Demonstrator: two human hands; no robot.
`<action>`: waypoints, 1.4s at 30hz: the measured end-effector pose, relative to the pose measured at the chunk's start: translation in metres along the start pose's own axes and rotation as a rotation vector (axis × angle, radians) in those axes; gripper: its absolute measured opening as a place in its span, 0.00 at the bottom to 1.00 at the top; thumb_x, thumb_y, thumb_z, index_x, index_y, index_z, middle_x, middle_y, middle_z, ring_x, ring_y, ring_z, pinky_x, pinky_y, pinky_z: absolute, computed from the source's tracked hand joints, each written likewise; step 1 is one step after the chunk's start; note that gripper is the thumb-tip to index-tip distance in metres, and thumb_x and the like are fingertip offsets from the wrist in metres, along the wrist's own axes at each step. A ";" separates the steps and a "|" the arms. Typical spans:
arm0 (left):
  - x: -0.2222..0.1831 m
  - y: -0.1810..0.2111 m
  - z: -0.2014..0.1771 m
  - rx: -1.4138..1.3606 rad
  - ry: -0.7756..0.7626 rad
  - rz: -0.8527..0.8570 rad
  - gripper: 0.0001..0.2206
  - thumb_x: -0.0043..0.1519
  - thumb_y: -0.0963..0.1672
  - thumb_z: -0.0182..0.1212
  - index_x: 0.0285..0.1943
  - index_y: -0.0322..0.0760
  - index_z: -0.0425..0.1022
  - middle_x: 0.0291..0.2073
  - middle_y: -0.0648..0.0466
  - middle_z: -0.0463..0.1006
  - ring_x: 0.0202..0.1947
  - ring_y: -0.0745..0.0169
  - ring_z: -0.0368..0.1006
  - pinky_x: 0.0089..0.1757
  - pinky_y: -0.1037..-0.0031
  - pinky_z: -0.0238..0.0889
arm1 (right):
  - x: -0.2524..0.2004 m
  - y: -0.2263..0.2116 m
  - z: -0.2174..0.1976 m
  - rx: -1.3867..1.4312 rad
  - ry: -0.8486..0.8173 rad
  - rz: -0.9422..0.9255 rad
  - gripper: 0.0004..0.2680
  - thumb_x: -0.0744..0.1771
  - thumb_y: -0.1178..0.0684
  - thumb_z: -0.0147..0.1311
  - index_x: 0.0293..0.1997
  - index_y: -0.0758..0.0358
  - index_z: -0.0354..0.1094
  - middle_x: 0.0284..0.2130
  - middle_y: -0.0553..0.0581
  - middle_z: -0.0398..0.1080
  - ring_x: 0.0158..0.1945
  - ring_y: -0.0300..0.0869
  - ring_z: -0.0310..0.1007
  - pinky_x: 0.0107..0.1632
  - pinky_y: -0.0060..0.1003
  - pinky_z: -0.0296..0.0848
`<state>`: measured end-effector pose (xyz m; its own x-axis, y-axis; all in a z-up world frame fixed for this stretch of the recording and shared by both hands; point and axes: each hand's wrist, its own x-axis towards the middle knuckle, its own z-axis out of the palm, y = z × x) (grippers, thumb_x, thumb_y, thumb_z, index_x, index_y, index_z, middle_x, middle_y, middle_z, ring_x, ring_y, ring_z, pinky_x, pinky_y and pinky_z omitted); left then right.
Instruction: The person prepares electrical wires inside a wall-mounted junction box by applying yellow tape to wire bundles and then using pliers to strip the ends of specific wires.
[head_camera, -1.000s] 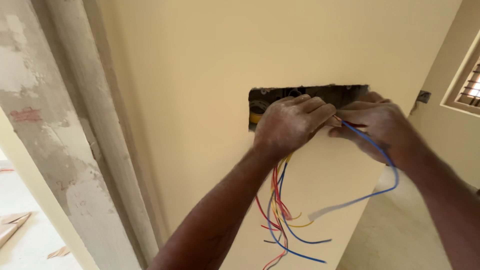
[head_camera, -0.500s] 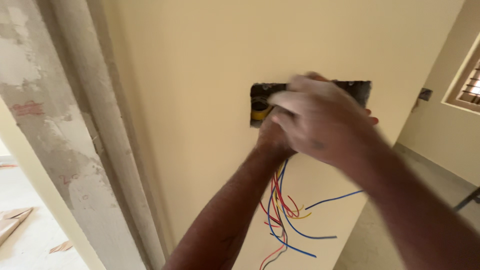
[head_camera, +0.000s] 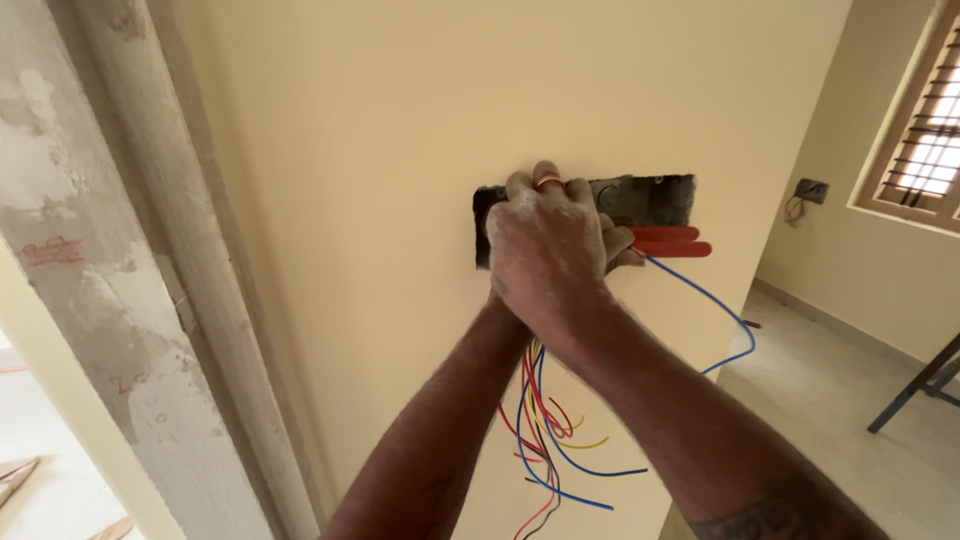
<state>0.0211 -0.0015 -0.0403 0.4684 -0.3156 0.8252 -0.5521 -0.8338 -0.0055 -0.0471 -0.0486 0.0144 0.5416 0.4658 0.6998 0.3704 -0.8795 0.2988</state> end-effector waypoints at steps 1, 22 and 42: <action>0.000 -0.001 -0.001 -0.100 -0.104 -0.117 0.17 0.60 0.56 0.66 0.40 0.42 0.75 0.37 0.59 0.76 0.44 0.64 0.71 0.43 0.68 0.65 | 0.000 0.004 0.002 -0.008 0.034 -0.025 0.03 0.61 0.56 0.60 0.33 0.60 0.78 0.42 0.58 0.71 0.53 0.52 0.70 0.55 0.49 0.66; 0.012 0.005 -0.048 -0.808 0.034 -0.203 0.07 0.60 0.40 0.66 0.45 0.31 0.81 0.30 0.52 0.83 0.27 0.70 0.76 0.34 0.75 0.74 | -0.136 0.092 0.044 2.088 0.038 0.141 0.12 0.70 0.53 0.47 0.52 0.73 0.69 0.43 0.63 0.77 0.47 0.47 0.80 0.49 0.45 0.80; 0.015 0.008 -0.045 -0.850 0.016 -0.137 0.03 0.65 0.37 0.58 0.43 0.31 0.77 0.33 0.54 0.80 0.34 0.73 0.78 0.38 0.78 0.76 | -0.096 0.119 0.020 0.846 0.286 0.352 0.11 0.68 0.49 0.56 0.49 0.68 0.74 0.29 0.63 0.75 0.27 0.47 0.72 0.33 0.39 0.70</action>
<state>-0.0071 0.0078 -0.0025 0.5627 -0.2254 0.7953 -0.8232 -0.2401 0.5145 -0.0399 -0.1961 -0.0297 0.5624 0.0486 0.8254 0.7046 -0.5505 -0.4476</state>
